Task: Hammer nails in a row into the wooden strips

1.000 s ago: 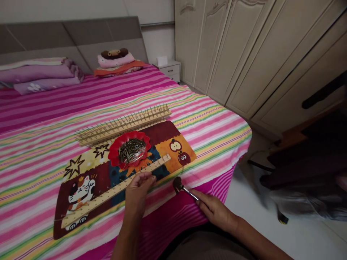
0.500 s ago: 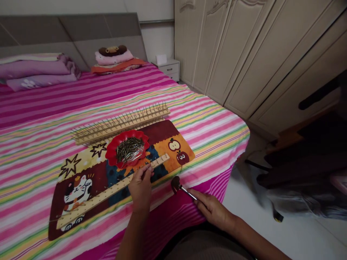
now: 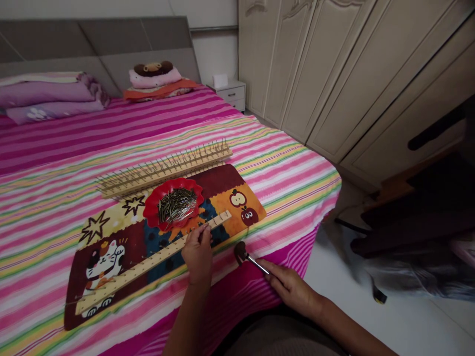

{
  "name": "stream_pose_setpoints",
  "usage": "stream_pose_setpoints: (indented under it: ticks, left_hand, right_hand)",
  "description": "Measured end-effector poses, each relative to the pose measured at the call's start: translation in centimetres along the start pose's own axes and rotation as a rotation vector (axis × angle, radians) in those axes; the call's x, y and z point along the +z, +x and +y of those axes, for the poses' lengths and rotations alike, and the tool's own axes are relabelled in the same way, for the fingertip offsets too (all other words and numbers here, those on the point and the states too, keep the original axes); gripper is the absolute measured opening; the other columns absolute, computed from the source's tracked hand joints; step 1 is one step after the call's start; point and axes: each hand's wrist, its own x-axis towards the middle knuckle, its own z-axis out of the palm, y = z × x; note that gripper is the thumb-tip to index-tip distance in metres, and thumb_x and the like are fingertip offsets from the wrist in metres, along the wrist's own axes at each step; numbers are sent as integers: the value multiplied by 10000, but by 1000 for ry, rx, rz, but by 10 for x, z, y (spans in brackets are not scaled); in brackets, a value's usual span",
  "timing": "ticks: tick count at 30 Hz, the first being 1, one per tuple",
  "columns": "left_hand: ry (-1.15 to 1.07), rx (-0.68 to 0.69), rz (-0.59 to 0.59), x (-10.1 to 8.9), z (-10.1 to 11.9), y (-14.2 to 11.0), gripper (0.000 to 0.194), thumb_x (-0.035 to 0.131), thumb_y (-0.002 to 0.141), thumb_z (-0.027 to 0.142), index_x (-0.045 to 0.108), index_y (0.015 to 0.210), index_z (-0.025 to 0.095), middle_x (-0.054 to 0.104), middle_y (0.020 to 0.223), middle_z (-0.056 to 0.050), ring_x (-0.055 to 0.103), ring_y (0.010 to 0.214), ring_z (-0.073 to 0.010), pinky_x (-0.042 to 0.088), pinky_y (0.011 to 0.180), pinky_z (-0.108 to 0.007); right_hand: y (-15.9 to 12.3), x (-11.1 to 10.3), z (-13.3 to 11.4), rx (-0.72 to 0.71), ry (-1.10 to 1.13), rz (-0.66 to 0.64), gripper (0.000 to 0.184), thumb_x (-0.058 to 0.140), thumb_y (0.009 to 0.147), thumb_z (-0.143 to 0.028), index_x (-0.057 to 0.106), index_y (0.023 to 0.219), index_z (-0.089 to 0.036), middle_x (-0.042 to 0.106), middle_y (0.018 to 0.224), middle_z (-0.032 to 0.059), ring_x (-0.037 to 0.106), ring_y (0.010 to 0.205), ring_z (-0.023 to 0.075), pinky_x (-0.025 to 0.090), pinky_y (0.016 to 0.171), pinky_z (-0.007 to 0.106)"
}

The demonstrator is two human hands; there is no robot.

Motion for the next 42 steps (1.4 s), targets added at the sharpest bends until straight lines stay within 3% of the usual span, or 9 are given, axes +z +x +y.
stream_pose_setpoints:
  ticks: [6,10,14,20,26,32,36,40,42]
  left_hand:
    - [260,221,46,1,7,-2,249,499,830,378,690,859,220,672,865,-49,604,835,-187,455,800,-296]
    - [335,280,57,4,11,-3,241,475,847,329,684,833,210,667,842,-54,597,836,-190,432,808,-291]
    - [347,289,57,5,8,-2,227,475,854,309,681,851,215,670,850,-51,597,837,-189,424,796,-285]
    - [335,339,67,5,3,-4,233,469,864,286,682,869,189,655,817,-60,599,789,-176,420,747,-269]
    - [315,415,114,7,-5,-1,207,481,854,245,679,833,190,652,782,-40,601,762,-156,440,726,-256]
    - [300,426,111,1,-7,-7,233,496,855,320,676,915,186,661,802,-39,610,743,-155,473,717,-264]
    - [362,446,144,-28,12,-5,227,507,850,355,675,897,209,671,824,-25,613,743,-146,466,702,-250]
    - [633,397,126,-59,43,31,212,503,833,305,689,880,216,686,889,-38,619,798,-165,451,729,-258]
    - [824,319,-12,-63,54,55,213,505,813,277,699,872,213,695,911,-53,627,821,-182,448,730,-265]
  right_hand:
    - [10,-8,-33,24,159,96,421,385,961,-293,491,1364,-231,696,1102,70,661,941,184,532,821,287]
    - [32,-18,-68,20,269,133,400,400,961,-289,503,1343,-231,609,707,-15,523,540,105,464,523,207]
    - [61,-27,-93,-12,362,104,412,407,946,-244,486,1348,-204,405,572,-71,360,465,85,334,437,193]
    - [82,-24,-99,18,338,57,399,418,915,-229,533,1296,-195,372,587,-67,312,483,86,297,439,197]
    - [68,-28,-105,58,354,35,407,396,936,-218,507,1327,-196,380,585,-67,351,492,86,311,447,192]
    - [31,-30,-70,3,232,-2,399,372,976,-264,474,1361,-234,457,595,-55,411,480,99,390,470,201]
    - [14,-17,-24,-61,74,-25,452,371,976,-254,402,1427,-253,664,856,37,640,742,161,529,741,281]
    - [11,-10,-2,-96,9,-57,470,355,967,-215,398,1435,-236,702,1088,99,683,933,194,537,844,310]
    - [12,-9,0,-109,-1,-67,472,362,961,-198,408,1429,-233,666,1213,112,667,1024,202,530,879,313]
